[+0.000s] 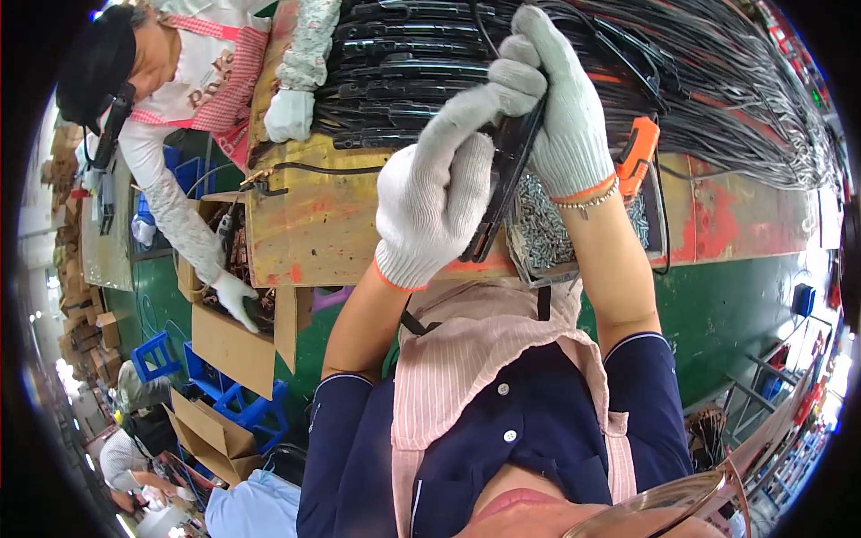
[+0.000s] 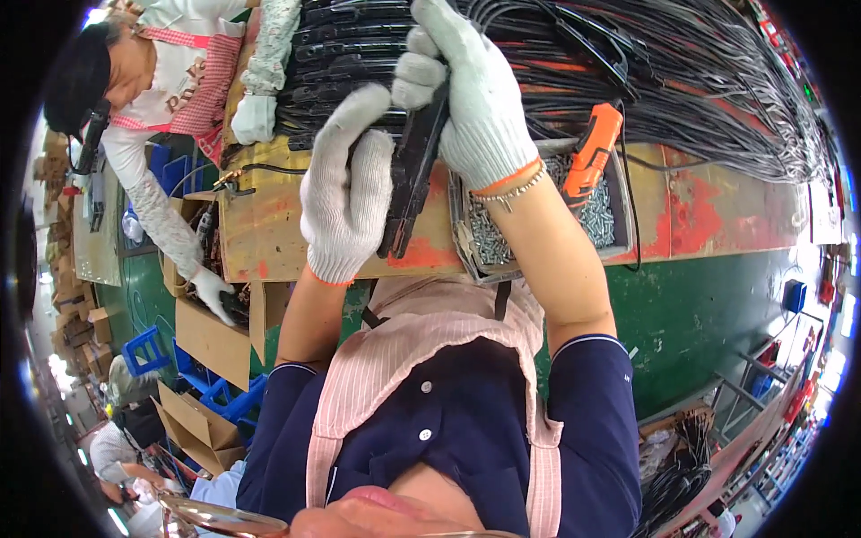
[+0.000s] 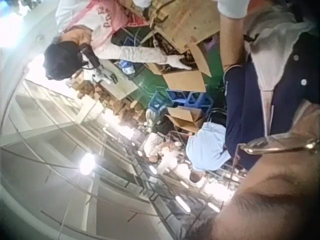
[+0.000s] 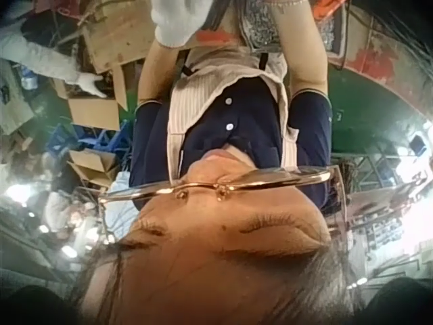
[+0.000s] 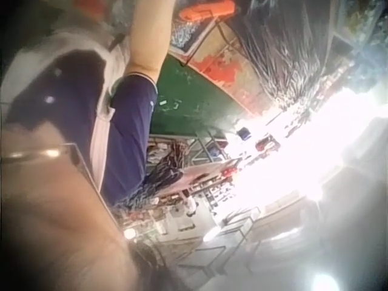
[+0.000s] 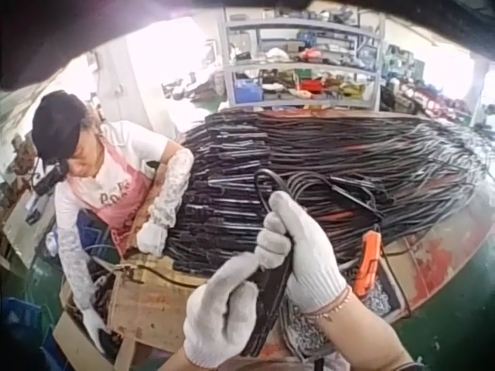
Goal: The person attaches plastic housings to wire harnesses by driving screws into them with an electric screwdriver.
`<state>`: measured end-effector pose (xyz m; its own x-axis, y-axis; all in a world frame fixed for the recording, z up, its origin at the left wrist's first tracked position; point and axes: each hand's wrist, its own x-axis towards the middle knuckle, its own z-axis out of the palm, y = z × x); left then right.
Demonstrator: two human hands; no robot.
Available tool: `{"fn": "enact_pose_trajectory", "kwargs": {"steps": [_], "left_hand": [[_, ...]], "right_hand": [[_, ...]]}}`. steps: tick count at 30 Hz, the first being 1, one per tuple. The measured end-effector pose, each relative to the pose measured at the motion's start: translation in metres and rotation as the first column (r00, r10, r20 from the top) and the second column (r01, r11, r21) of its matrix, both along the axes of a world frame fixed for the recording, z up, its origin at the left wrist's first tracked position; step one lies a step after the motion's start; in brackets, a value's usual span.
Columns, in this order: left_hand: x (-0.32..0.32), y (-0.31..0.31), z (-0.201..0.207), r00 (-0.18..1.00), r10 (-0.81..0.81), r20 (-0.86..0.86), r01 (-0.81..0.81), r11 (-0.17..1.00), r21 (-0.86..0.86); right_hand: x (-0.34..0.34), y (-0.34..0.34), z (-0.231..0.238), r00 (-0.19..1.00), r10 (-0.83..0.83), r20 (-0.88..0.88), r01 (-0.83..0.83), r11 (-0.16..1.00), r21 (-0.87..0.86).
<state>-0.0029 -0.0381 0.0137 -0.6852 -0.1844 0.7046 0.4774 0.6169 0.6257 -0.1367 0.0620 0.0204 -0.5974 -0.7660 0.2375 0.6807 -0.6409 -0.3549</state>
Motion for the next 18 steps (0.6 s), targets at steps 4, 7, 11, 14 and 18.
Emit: {"fn": "enact_pose_trajectory", "kwargs": {"steps": [4, 7, 11, 14, 18], "left_hand": [[0.005, 0.005, -0.023, 1.000, 0.005, -0.026, -0.004, 1.000, 0.031], [0.007, 0.004, -0.058, 0.999, 0.029, 0.034, -0.029, 0.999, 0.015], [-0.007, 0.033, -0.063, 0.995, 0.055, 0.085, -0.052, 0.998, -0.044], [-0.005, 0.050, -0.049, 0.767, -0.399, 0.502, -0.082, 0.715, 0.694], [0.003, 0.047, -0.042, 0.879, -0.453, 0.149, -0.076, 0.175, 0.982]], "right_hand": [[0.025, -0.003, 0.036, 0.970, -0.241, 0.026, 0.213, 0.898, 0.384], [0.032, -0.008, 0.037, 0.930, -0.352, -0.105, 0.352, 0.769, 0.534], [0.031, -0.007, 0.043, 0.866, -0.359, -0.349, 0.499, 0.678, 0.540], [0.014, 0.022, 0.023, 0.523, -0.110, -0.845, 0.799, 0.407, 0.442], [0.006, 0.102, -0.006, -0.243, 0.198, -0.950, 0.967, -0.034, -0.254]]}}
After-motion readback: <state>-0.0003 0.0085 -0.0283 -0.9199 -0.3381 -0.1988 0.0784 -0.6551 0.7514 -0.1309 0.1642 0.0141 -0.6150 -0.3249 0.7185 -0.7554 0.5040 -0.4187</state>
